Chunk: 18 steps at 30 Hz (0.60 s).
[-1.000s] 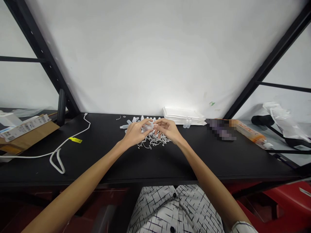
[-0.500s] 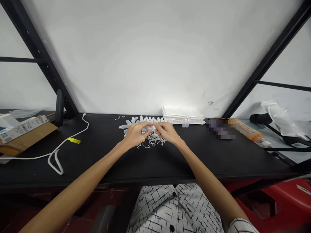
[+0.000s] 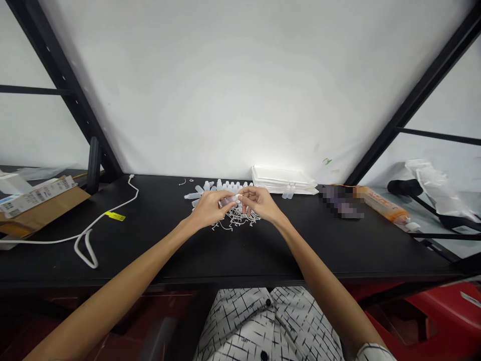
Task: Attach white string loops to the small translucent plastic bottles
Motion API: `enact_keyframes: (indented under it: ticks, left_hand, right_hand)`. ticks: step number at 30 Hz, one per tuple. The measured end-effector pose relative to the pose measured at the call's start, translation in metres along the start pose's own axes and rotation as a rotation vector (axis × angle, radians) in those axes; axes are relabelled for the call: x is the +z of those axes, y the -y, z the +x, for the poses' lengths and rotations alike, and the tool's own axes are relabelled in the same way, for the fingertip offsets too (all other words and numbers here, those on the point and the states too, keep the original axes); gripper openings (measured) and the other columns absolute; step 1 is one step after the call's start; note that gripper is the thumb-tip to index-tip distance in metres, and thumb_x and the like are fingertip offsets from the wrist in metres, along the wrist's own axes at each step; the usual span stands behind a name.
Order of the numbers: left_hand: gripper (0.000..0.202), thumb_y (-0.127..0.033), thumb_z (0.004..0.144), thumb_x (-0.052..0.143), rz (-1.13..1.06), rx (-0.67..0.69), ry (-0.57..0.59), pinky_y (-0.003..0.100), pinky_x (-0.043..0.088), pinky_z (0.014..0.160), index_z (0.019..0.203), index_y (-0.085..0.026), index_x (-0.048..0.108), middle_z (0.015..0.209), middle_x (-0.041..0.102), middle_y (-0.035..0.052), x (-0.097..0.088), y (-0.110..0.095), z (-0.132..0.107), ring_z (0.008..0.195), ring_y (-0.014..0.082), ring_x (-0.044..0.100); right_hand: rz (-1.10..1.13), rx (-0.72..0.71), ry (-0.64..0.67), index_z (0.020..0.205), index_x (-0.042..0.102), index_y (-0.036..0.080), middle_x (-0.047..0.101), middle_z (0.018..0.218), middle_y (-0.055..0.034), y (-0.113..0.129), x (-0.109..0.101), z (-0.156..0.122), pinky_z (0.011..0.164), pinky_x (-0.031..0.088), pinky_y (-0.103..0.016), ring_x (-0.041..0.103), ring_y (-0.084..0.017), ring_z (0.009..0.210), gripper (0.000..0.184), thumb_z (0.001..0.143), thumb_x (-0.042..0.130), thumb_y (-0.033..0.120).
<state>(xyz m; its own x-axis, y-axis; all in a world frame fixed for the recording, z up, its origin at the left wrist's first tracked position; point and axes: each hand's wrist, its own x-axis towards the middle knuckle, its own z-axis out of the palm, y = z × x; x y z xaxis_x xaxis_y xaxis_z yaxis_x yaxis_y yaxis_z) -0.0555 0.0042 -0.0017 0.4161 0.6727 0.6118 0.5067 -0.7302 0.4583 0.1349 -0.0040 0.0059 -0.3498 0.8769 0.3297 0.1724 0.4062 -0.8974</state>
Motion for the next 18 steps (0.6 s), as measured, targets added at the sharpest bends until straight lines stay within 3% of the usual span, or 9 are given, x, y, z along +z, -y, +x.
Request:
enact_keyframes:
  ticks: [6,10,15,18]
  left_hand:
    - [0.027,-0.033,0.082,0.064,-0.017,0.048,-0.026,0.024,0.048,0.051,0.100,-0.015,0.073,0.078,0.073,0.0057,0.007,0.002,-0.004,0.053,0.0115,0.056]
    - [0.026,-0.031,0.081,0.067,-0.077,0.030,-0.026,0.024,0.049,0.051,0.101,-0.015,0.073,0.082,0.075,0.0064,0.010,0.002,-0.004,0.054,0.0118,0.058]
    - [0.026,-0.033,0.080,0.068,-0.102,-0.035,-0.017,0.024,0.049,0.052,0.099,-0.017,0.074,0.088,0.075,0.0069,0.008,0.002,-0.001,0.061,0.0141,0.062]
    - [0.024,-0.032,0.079,0.068,-0.098,-0.054,-0.015,0.023,0.047,0.051,0.098,-0.017,0.074,0.085,0.075,0.0065,0.007,0.002,0.000,0.059,0.0137,0.061]
  right_hand:
    - [-0.253,-0.007,-0.012,0.064,0.047,0.019,0.041,0.043,0.0065,-0.002,0.001,0.000,0.042,0.032,-0.022,0.043,-0.009,0.038,0.039,0.088,0.051,0.049]
    - [-0.280,0.011,-0.002,0.056,0.037,0.020,0.034,0.043,0.0069,-0.001,-0.001,0.000,0.043,0.029,-0.022,0.036,-0.007,0.038,0.047,0.088,0.048,0.053]
    - [-0.170,0.007,-0.001,0.077,0.057,0.017,0.054,0.060,0.0023,-0.001,-0.007,0.000,0.044,0.038,-0.023,0.049,-0.009,0.042,0.034,0.085,0.054,0.050]
    - [-0.140,0.009,0.028,0.087,0.062,0.015,0.060,0.069,-0.0012,0.000,-0.009,0.000,0.043,0.040,-0.021,0.057,-0.011,0.050,0.032,0.080,0.062,0.047]
